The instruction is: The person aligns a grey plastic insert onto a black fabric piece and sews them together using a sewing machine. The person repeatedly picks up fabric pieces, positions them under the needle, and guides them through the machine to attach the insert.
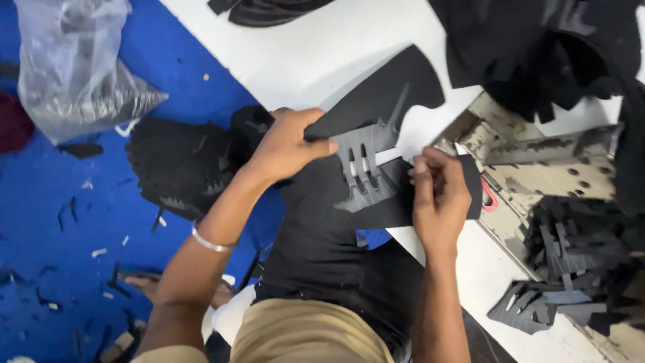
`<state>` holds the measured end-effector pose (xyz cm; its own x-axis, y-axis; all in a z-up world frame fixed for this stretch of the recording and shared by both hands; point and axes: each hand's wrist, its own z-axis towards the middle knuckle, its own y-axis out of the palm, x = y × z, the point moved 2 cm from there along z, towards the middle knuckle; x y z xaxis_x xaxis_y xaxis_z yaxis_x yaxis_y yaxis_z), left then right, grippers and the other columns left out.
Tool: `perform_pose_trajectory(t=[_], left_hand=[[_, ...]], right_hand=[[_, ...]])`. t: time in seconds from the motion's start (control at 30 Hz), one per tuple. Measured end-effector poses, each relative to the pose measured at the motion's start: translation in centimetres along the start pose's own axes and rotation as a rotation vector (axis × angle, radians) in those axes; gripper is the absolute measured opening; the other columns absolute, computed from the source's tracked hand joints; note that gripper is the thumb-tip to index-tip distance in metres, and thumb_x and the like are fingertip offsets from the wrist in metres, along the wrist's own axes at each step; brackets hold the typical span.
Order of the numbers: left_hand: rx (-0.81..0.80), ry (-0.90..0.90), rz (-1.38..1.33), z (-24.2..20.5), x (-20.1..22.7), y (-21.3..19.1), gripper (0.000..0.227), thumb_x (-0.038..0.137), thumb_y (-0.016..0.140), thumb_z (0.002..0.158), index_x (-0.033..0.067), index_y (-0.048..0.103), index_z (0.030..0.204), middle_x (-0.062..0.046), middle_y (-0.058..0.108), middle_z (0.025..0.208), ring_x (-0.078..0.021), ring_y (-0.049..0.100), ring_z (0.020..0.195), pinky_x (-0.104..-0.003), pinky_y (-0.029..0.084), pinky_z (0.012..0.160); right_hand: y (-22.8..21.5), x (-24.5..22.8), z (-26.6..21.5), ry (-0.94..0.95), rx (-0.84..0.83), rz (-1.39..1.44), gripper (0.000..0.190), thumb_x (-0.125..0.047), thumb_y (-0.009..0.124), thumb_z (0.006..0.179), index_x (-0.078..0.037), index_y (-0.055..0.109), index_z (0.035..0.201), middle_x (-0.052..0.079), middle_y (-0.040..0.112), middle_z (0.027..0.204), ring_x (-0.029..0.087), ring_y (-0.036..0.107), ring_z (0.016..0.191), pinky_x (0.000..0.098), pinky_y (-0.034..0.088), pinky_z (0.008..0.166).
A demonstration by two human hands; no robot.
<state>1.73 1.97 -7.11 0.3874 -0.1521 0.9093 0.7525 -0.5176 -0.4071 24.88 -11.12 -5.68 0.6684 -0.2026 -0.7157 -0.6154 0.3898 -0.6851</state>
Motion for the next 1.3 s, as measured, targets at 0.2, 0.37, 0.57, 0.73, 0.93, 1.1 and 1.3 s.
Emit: perform_pose_trajectory(t=[0.2,0.37,0.57,0.73,0.93,1.1,1.3], left_hand=[[-0.156,0.129,-0.258,-4.9,7.5,-1.6,0.027,0.018,0.080,0.090,-0.0024,0.067,0.103,-0.002,0.063,0.084,-0.0055,0.053,0.081,-0.028,0.049,0.070],[-0.327,-0.001,-0.444,-7.1,12.5,-1.4,0.028,0.017,0.077,0.090,-0.0022,0.069,0.108,0.002,0.068,0.089,-0.0015,0.057,0.083,-0.024,0.051,0.070],[-0.444,0.005,-0.313,-7.0,14.6,2.3,0.023,0.017,0.076,0.091,-0.0013,0.070,0.103,0.000,0.065,0.075,-0.0016,0.053,0.071,-0.024,0.050,0.062],[-0.570,0.002,-0.212,-6.1,16.4,4.9,0.026,0.020,0.076,0.088,-0.0001,0.069,0.102,-0.003,0.063,0.069,-0.0026,0.051,0.067,-0.026,0.049,0.058],[-0.607,0.047,-0.180,-5.7,17.3,6.6,0.031,0.019,0.076,0.086,0.0003,0.069,0.109,-0.004,0.070,0.076,-0.0028,0.057,0.070,-0.027,0.053,0.063],[-0.592,0.092,-0.218,-5.9,17.0,6.7,0.037,0.016,0.075,0.087,-0.0008,0.067,0.119,-0.007,0.075,0.088,-0.0047,0.064,0.078,-0.028,0.057,0.071],[-0.625,0.086,-0.220,-5.7,16.5,6.9,0.042,0.016,0.072,0.089,-0.0001,0.065,0.127,-0.009,0.079,0.093,-0.0059,0.067,0.081,-0.028,0.059,0.075]], right_hand=[[-3.5,-2.8,-2.3,-0.021,0.054,0.454,0.052,-0.009,0.055,0.103,0.001,0.036,0.150,0.011,0.066,0.122,0.015,0.065,0.105,0.0280,0.051,0.093],[-4.7,0.6,-6.5,0.223,-0.173,1.131,0.061,0.007,0.070,0.097,0.004,0.054,0.155,-0.002,0.051,0.082,0.003,0.046,0.063,0.0154,0.037,0.055],[-11.1,-2.3,-11.0,0.246,0.027,0.731,0.031,0.006,0.065,0.094,0.009,0.068,0.124,0.011,0.070,0.084,0.014,0.067,0.067,0.0248,0.053,0.062],[-13.6,-1.4,-13.6,0.242,0.098,0.740,0.038,0.007,0.068,0.089,0.008,0.065,0.128,0.009,0.071,0.092,0.013,0.069,0.078,0.0238,0.055,0.070],[-13.4,0.3,-15.0,0.323,0.160,0.682,0.047,0.012,0.081,0.079,0.006,0.068,0.125,0.006,0.069,0.091,0.007,0.062,0.078,0.0194,0.048,0.067],[-12.7,0.4,-14.6,0.333,0.157,0.780,0.046,0.011,0.079,0.081,0.005,0.067,0.125,0.007,0.073,0.092,0.008,0.068,0.083,0.0202,0.054,0.073],[-12.1,0.9,-14.5,0.342,0.184,0.803,0.048,0.012,0.079,0.079,0.005,0.066,0.125,0.006,0.072,0.096,0.008,0.068,0.086,0.0215,0.055,0.075]])
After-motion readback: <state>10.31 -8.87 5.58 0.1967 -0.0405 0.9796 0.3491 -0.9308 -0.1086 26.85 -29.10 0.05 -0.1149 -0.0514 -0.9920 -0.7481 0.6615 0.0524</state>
